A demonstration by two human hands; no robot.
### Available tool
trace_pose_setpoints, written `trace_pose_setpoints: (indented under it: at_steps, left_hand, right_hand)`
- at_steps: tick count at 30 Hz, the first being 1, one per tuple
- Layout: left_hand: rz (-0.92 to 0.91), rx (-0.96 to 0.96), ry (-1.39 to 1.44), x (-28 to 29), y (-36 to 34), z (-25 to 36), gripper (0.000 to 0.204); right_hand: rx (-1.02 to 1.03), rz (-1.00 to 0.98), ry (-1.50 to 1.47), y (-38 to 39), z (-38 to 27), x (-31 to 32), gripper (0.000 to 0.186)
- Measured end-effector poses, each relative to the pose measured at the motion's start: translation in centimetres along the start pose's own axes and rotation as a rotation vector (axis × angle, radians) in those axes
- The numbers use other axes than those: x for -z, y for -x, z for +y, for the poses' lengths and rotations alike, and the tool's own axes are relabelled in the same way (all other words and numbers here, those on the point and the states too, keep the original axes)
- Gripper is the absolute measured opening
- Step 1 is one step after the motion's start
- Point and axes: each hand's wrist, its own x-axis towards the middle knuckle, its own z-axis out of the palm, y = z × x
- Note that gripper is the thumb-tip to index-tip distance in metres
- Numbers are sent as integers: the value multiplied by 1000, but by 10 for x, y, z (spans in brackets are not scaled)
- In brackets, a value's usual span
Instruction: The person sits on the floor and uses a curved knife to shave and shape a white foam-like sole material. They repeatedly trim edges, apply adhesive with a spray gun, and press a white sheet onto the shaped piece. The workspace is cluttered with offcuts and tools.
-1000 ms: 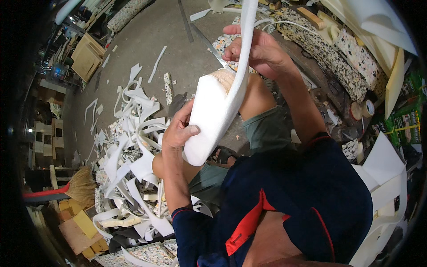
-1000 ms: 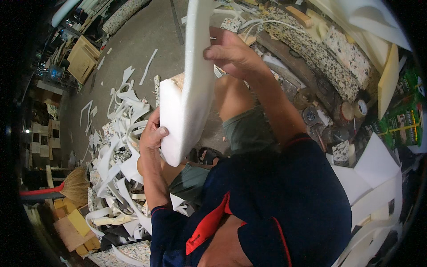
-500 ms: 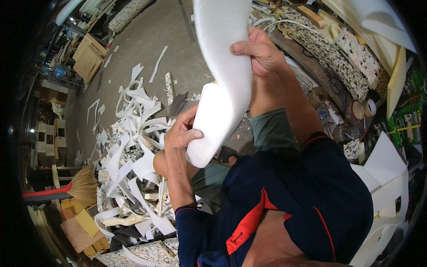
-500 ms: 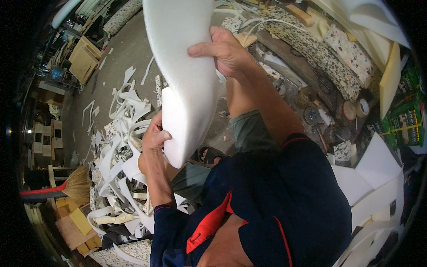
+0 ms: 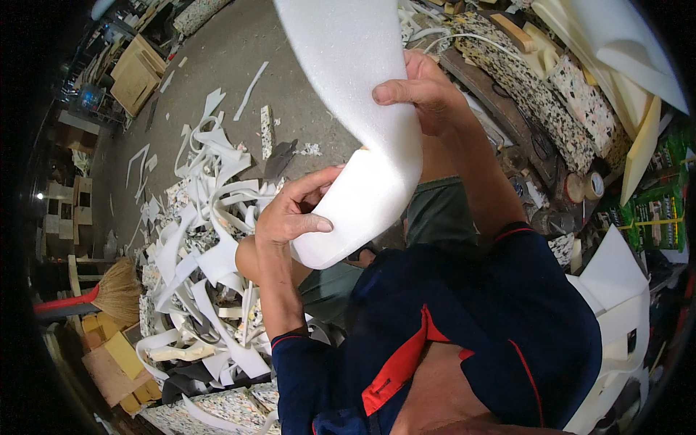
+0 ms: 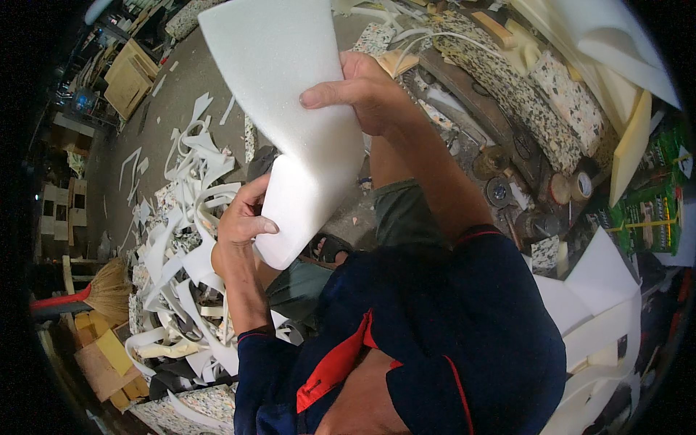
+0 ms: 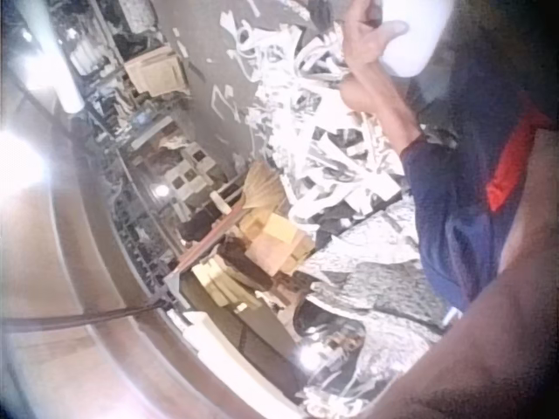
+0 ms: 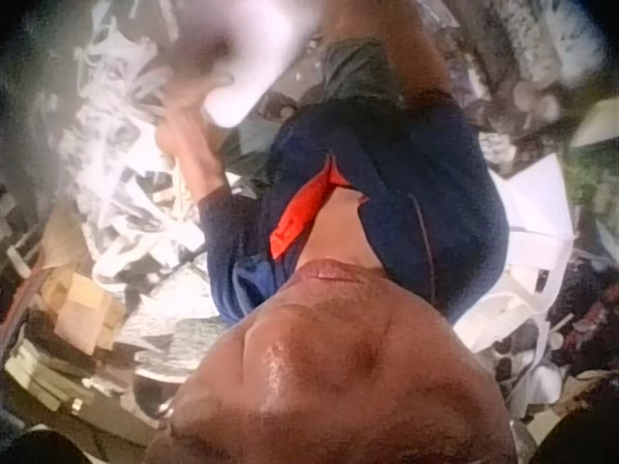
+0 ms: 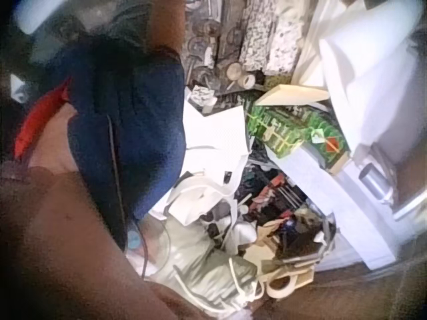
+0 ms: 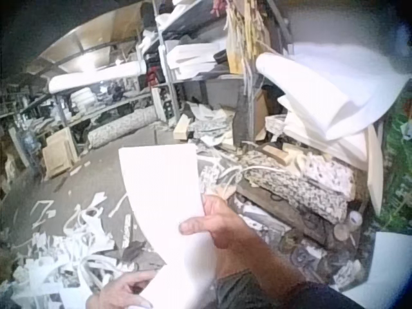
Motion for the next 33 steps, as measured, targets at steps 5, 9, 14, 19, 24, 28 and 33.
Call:
trace_pose_setpoints:
  at_steps: [5,9,14,19,24,28,33]
  left_hand:
    - [-21,-30,-26,4,4,-1,88]
    - [-28,4,-3,8,7,5,85]
    - [305,-85,-508,-3,-3,22,78]
    - [680,-153,-992,-26,-10,35,71]
    - [713,-69,-1173,-52,-24,41,73]
    - [703,-54,-1360,-70,-26,44,75]
    - [678,-26,-1458,-79,-25,44,75]
  right_hand:
    - [-106,16,42,2,1,-10,61]
    - [-132,-12,103,-3,10,-13,63]
    - [197,562,751,-7,30,-10,63]
    - [234,338,724,29,19,-25,79]
    - [156,122,315,9,32,-6,114]
    - [44,-60,258,12,22,-3,130]
    - [115,-60,246,26,37,8,119]
